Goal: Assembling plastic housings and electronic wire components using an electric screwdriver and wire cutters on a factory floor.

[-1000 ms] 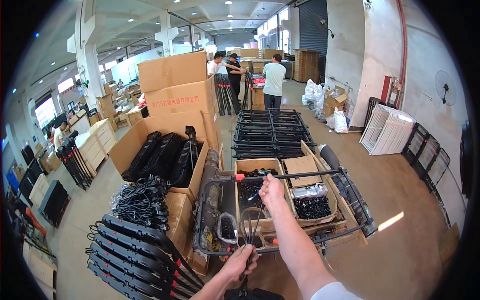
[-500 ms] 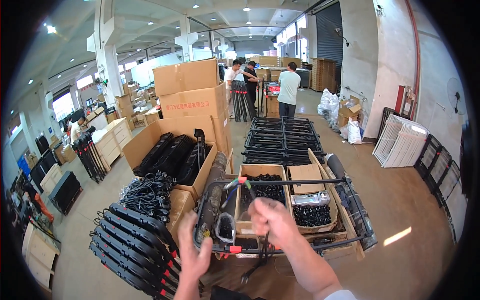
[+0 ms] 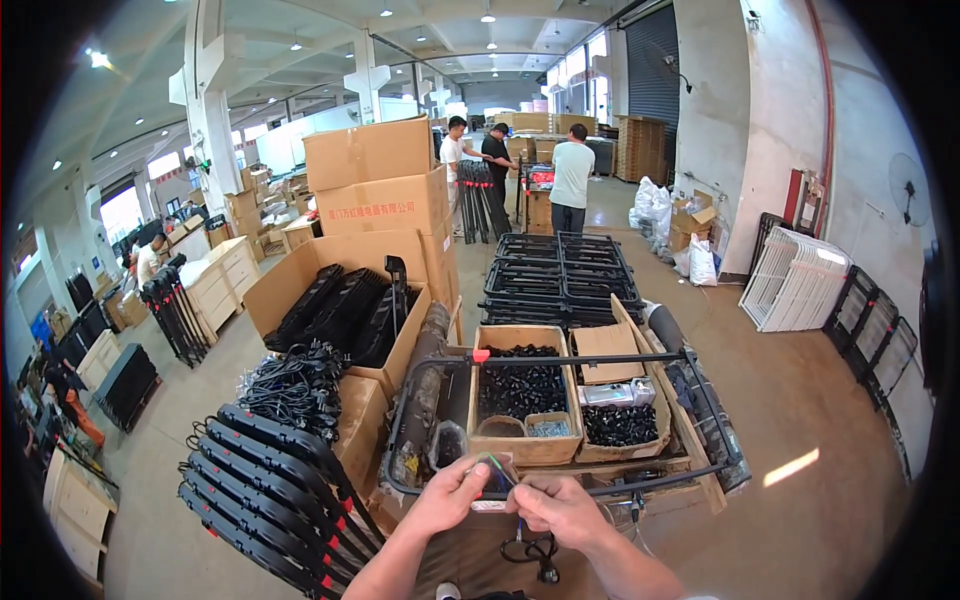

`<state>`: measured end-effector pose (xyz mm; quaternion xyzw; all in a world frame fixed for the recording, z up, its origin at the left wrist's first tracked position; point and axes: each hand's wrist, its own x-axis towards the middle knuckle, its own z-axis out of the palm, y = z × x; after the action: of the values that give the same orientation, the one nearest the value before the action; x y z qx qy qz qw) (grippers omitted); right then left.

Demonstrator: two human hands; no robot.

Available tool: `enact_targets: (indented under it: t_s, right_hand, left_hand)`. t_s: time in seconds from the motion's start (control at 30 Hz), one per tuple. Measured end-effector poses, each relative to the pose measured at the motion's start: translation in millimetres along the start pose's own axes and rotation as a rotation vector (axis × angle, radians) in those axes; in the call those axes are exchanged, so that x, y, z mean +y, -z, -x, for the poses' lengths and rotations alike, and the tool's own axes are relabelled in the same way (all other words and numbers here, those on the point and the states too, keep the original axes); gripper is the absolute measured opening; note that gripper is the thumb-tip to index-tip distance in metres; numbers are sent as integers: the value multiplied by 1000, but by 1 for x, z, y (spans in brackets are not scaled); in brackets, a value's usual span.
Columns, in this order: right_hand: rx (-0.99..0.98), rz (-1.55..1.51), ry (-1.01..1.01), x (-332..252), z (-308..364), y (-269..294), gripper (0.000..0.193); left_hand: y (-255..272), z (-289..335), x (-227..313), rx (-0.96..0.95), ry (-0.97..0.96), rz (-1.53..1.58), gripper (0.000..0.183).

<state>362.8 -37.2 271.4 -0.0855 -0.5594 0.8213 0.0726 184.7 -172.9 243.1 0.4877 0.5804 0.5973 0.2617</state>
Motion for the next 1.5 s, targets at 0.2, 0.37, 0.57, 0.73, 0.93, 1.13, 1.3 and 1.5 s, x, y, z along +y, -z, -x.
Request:
enact_targets:
  t_s: [0.2, 0.37, 0.57, 0.73, 0.93, 1.13, 1.3, 1.5]
  right_hand:
    - [82, -159, -21, 40, -2, 4, 32]
    - [171, 99, 113, 69, -12, 7, 29]
    - [223, 272, 137, 81, -14, 8, 32]
    - [356, 296, 178, 101, -26, 17, 30]
    - [506, 515, 417, 122, -27, 4, 21]
    - [550, 579, 446, 129, -24, 4, 15]
    - [492, 453, 397, 146, -30, 16, 13]
    - [517, 360, 420, 151, -35, 23, 13]
  left_hand:
    - [-2, 4, -17, 289, 181, 790, 44]
    - [-12, -2, -46, 342, 335, 1039, 49]
    - [-19, 5, -47, 362, 265, 899, 50]
    - [-27, 13, -50, 226, 165, 544, 55]
    - [-44, 23, -63, 373, 217, 663, 57]
    - [-52, 37, -77, 455, 174, 526, 51]
    - [-59, 39, -75, 502, 287, 656, 45]
    - [-58, 39, -76, 461, 288, 574, 50]
